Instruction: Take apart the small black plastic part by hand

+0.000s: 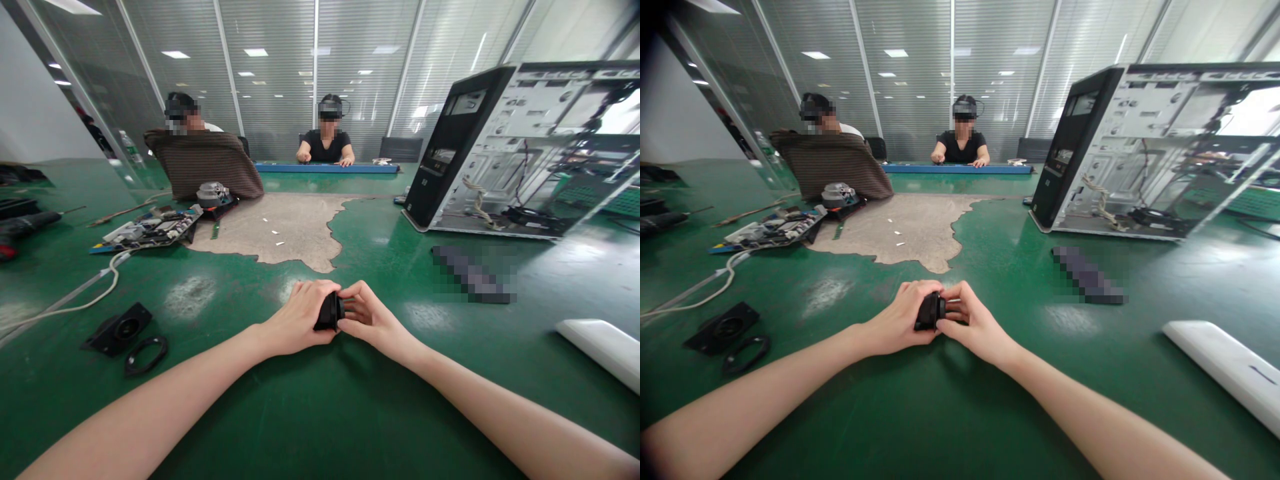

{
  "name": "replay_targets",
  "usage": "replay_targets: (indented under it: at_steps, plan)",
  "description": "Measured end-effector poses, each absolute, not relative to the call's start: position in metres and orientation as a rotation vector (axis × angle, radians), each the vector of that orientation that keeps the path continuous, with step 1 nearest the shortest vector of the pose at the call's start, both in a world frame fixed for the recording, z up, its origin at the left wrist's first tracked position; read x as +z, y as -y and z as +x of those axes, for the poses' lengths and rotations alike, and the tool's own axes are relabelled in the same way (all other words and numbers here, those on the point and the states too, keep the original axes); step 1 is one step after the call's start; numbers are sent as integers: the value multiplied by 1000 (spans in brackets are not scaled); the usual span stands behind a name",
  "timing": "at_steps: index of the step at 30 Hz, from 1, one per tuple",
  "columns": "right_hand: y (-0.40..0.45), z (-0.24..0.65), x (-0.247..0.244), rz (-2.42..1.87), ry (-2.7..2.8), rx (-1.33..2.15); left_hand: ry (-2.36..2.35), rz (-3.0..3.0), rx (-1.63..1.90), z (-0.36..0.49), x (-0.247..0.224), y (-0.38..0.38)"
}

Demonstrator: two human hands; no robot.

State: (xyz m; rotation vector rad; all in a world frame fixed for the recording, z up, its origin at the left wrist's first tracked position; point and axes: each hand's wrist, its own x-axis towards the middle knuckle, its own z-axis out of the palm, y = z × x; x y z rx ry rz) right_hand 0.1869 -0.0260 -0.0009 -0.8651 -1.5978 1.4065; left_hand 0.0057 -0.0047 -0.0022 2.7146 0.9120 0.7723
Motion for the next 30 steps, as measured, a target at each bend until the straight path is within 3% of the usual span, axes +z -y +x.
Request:
replay_targets:
  at_steps: [30]
  plan:
    - [24, 184, -1, -913, 1579, 1357, -894, 2705, 804, 6, -2, 5]
